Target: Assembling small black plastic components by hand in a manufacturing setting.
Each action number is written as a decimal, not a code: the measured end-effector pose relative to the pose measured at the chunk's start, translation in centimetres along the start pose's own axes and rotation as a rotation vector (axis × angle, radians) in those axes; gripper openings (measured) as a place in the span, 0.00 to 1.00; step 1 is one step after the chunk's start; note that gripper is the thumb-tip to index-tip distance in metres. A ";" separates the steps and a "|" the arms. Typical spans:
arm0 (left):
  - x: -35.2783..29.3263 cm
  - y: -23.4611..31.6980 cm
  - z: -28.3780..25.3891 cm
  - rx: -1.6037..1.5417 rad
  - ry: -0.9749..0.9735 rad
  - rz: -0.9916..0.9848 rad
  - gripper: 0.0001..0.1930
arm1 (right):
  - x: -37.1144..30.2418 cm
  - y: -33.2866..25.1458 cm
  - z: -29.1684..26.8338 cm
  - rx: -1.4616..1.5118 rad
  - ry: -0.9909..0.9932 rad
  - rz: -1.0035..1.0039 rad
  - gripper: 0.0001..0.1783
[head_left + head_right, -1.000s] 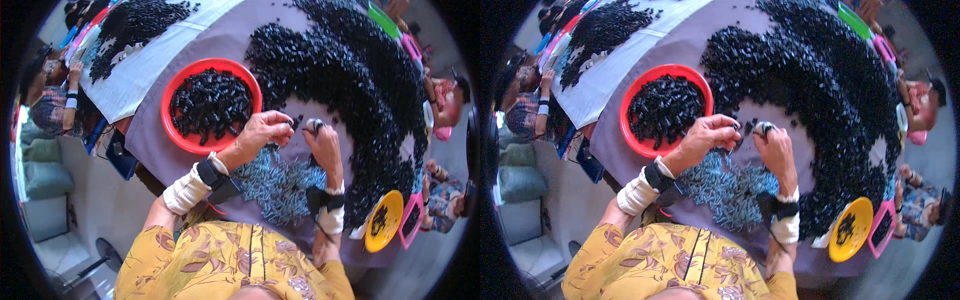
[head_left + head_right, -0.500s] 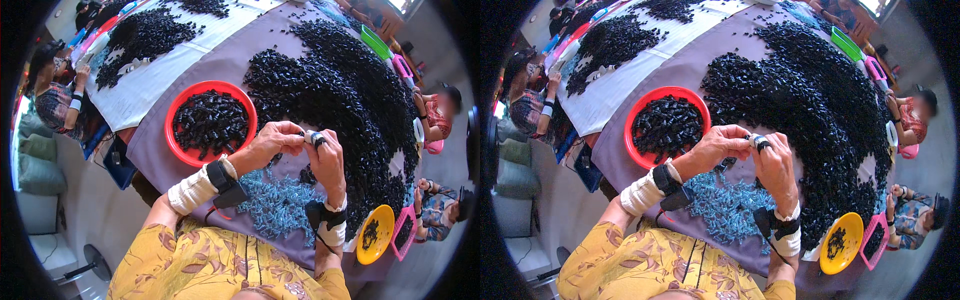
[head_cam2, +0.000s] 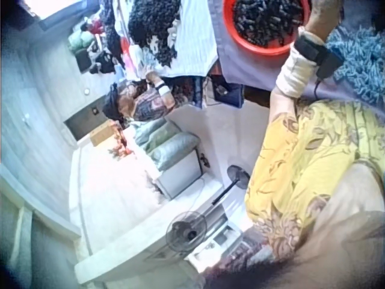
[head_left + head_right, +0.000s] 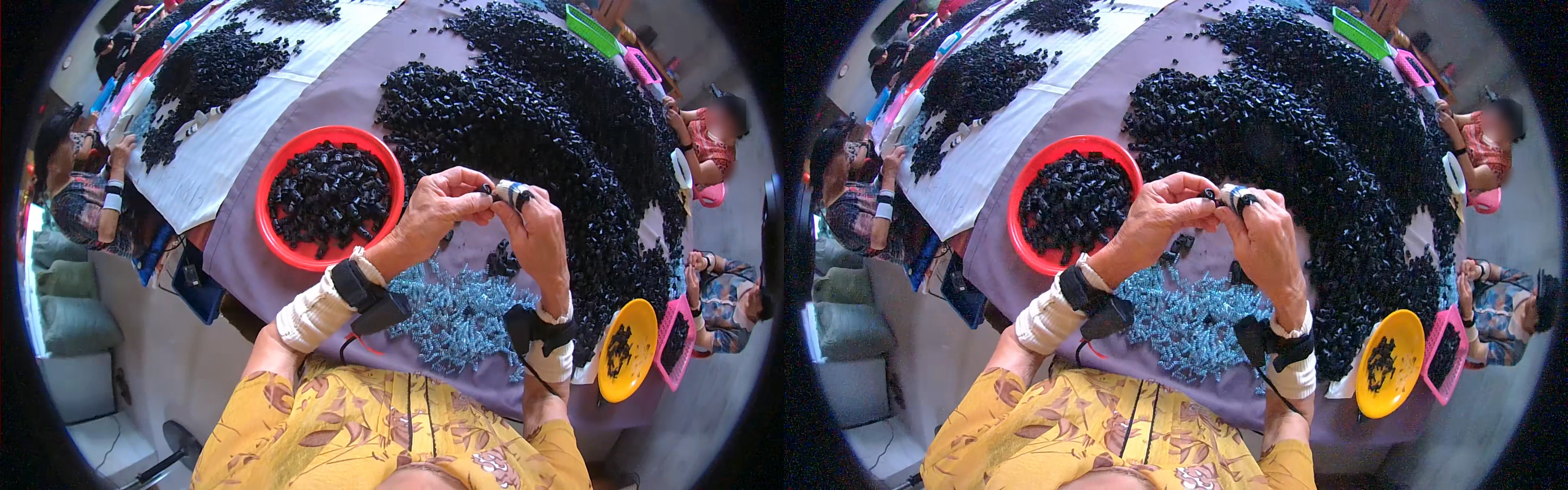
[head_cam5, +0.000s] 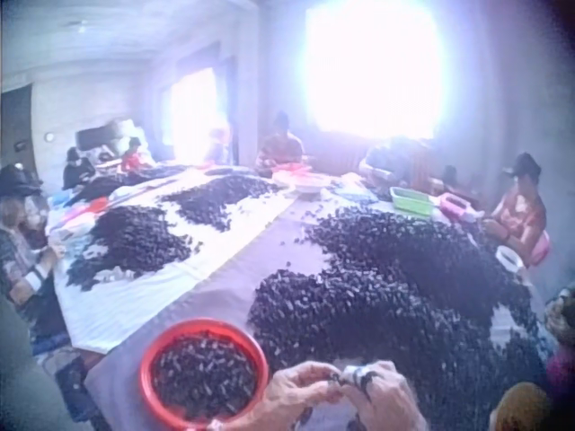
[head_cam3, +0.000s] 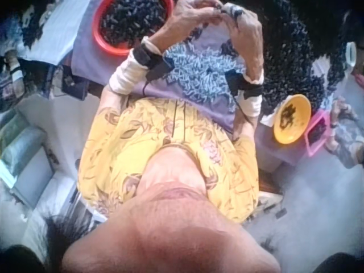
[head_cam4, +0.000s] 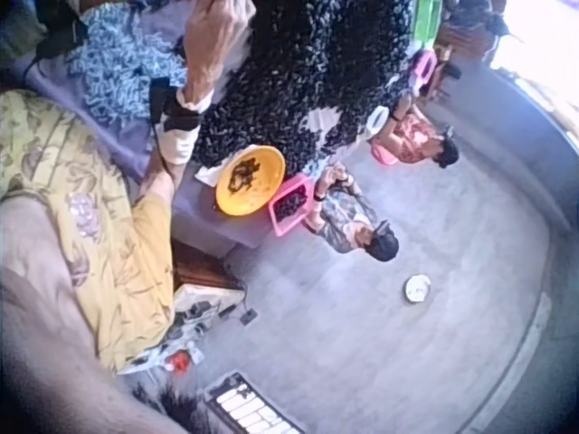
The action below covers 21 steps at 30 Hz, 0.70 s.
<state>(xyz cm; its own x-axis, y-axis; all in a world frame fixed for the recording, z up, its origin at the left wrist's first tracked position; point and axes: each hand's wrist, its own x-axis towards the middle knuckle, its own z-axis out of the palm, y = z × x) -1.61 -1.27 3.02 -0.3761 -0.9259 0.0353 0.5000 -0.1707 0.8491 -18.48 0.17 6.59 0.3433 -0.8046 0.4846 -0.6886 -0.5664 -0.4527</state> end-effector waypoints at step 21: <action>-0.5 -0.4 0.2 0.262 0.099 0.059 0.12 | 0.7 -1.0 0.3 -0.308 0.029 -0.127 0.08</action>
<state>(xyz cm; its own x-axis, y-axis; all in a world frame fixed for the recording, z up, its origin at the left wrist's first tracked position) -1.73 -0.67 2.75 -0.2679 -0.9622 0.0482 0.2955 -0.0344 0.9547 -17.36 0.13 7.15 0.4240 -0.7229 0.5456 -0.8034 -0.5783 -0.1419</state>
